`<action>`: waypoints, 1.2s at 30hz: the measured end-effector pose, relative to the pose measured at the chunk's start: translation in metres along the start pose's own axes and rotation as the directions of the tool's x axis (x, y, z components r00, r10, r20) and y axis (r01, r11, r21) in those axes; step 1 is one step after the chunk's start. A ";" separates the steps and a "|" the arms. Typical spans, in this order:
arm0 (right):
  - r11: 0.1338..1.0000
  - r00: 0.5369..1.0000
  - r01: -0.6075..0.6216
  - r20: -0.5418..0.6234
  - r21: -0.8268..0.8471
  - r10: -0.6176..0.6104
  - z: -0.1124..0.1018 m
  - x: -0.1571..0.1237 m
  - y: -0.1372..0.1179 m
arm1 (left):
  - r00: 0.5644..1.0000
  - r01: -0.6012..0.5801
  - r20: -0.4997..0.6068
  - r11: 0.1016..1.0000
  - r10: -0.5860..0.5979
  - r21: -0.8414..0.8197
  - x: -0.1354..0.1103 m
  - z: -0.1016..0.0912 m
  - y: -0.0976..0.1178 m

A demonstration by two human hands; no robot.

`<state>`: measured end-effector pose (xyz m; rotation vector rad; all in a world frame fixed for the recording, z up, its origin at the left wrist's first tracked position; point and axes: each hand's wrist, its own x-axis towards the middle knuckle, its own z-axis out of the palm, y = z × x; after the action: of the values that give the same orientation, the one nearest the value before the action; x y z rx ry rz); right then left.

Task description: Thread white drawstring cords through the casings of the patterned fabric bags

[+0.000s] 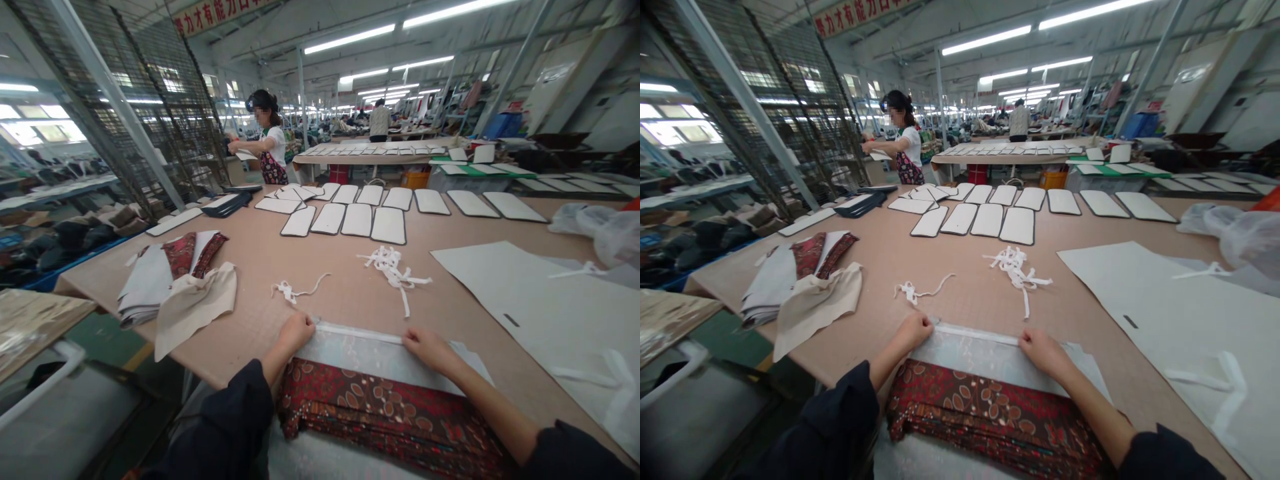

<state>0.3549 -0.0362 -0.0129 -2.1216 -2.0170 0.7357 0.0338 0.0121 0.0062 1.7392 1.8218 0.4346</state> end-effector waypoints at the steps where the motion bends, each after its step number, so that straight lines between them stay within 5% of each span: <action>1: 1.000 1.000 -0.006 -0.004 -0.005 0.006 0.000 0.000 0.000 | 1.000 0.000 -0.001 1.000 0.000 0.026 -0.001 0.000 0.001; 6: 1.000 1.000 -0.015 0.001 -0.018 0.015 -0.005 -0.003 -0.003 | 0.991 -0.119 -0.026 0.946 0.132 0.301 -0.008 0.002 0.008; 11: 0.998 0.998 -0.060 0.005 -0.032 0.060 -0.009 -0.004 -0.008 | 0.870 -0.430 0.118 0.621 0.479 0.655 -0.020 0.001 0.022; 14: 0.994 0.996 -0.091 -0.016 -0.062 0.090 -0.009 -0.004 -0.010 | 0.800 -0.547 0.266 0.469 0.538 0.693 -0.026 0.002 0.028; 16: 0.992 0.994 -0.107 -0.020 -0.074 0.106 -0.008 -0.003 -0.010 | 0.790 -0.564 0.313 0.426 0.527 0.707 -0.030 0.003 0.031; 23: 0.982 0.992 -0.125 -0.023 -0.140 0.123 -0.010 -0.004 -0.015 | 0.794 -0.579 0.382 0.399 0.472 0.711 -0.040 0.002 0.043; 27: 0.974 0.992 -0.128 -0.025 -0.187 0.126 -0.010 -0.005 -0.020 | 0.804 -0.580 0.392 0.439 0.448 0.687 -0.038 0.008 0.069; 33: 0.964 0.994 -0.100 -0.075 -0.248 0.084 -0.014 -0.009 -0.023 | 0.641 -0.762 0.501 0.402 0.582 0.508 -0.046 0.057 0.123; 36: 0.976 0.991 -0.121 -0.080 -0.181 0.108 -0.024 -0.014 -0.005 | 0.640 -0.761 0.494 0.394 0.589 0.515 -0.050 0.074 0.129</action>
<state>0.3606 -0.0430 0.0142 -2.3478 -2.0121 0.4960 0.1802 -0.0362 0.0351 2.9409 1.0131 -0.2346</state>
